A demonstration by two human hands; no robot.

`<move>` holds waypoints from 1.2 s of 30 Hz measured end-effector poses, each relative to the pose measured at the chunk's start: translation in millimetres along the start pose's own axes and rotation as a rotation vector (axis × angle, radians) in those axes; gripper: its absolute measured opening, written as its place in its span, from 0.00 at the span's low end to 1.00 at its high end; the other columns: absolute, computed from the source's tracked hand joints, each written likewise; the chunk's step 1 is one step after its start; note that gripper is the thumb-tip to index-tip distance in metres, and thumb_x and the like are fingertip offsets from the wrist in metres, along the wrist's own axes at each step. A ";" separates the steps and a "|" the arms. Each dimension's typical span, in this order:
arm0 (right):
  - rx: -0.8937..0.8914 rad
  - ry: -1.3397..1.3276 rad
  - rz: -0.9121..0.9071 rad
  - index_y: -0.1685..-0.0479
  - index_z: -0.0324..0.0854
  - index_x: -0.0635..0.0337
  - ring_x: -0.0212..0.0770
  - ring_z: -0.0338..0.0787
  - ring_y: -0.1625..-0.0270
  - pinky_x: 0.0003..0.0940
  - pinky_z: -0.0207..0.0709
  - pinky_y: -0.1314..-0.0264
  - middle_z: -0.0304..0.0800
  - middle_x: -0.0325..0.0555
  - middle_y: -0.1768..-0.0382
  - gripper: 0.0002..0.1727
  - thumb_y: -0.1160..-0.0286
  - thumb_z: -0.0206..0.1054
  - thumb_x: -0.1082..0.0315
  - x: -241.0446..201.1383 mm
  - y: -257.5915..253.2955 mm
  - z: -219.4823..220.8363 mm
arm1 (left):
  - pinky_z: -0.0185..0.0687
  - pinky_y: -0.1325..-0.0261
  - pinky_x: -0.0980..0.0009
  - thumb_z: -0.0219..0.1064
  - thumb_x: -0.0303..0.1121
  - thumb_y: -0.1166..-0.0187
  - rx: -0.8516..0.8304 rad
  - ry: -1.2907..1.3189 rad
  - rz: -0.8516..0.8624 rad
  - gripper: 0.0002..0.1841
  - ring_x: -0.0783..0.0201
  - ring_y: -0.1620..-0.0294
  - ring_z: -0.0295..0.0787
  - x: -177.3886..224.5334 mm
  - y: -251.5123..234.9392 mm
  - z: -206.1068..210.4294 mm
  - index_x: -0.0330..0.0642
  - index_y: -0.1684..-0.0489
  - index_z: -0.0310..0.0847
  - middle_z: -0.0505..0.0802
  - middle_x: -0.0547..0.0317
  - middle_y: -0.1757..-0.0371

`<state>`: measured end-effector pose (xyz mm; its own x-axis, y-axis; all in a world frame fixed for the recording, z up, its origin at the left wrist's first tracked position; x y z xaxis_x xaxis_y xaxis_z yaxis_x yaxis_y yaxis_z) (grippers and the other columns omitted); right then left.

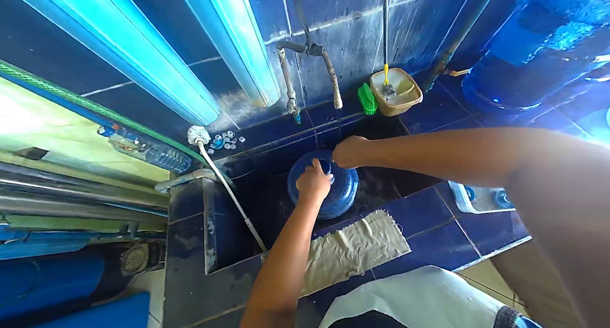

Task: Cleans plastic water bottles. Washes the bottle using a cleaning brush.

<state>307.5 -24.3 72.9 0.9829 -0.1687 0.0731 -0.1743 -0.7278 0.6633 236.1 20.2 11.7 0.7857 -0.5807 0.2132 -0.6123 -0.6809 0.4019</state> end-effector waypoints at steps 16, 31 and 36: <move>-0.259 -0.266 -0.151 0.27 0.79 0.55 0.47 0.83 0.54 0.47 0.75 0.50 0.86 0.53 0.52 0.18 0.07 0.55 0.62 73.1 -35.8 10.6 | 0.78 0.39 0.39 0.57 0.58 0.13 -0.081 -0.244 -0.118 0.38 0.34 0.33 0.84 27.5 -8.3 -0.3 0.35 0.15 0.60 0.90 0.33 0.41; 0.733 -0.370 -0.092 0.15 0.71 0.48 0.69 0.73 0.19 0.72 0.68 0.25 0.77 0.62 0.23 0.33 0.22 0.69 0.69 176.1 -190.7 -46.3 | 0.78 0.34 0.36 0.52 0.76 0.24 -0.295 -0.205 -0.004 0.49 0.37 0.33 0.86 15.1 -28.3 -28.7 0.36 0.21 0.70 0.89 0.35 0.38; 0.786 -0.870 -0.093 0.15 0.71 0.50 0.67 0.69 0.16 0.75 0.59 0.19 0.74 0.60 0.19 0.39 0.28 0.77 0.54 185.5 -212.5 -44.0 | 0.81 0.40 0.43 0.48 0.79 0.25 -0.509 -0.240 -0.013 0.49 0.47 0.47 0.90 18.4 -92.5 -25.7 0.36 0.42 0.87 0.93 0.42 0.49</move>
<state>529.5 128.3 -21.7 0.6760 -0.2689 -0.6861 -0.3911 -0.9200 -0.0247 309.5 83.9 1.3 0.7145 -0.6994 0.0203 -0.4358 -0.4222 0.7949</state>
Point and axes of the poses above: each hand's wrist, its own y-axis away from the middle knuckle, its own z-axis out of the palm, x = y × z, the point moved 10 cm from there along -y, towards the middle knuckle
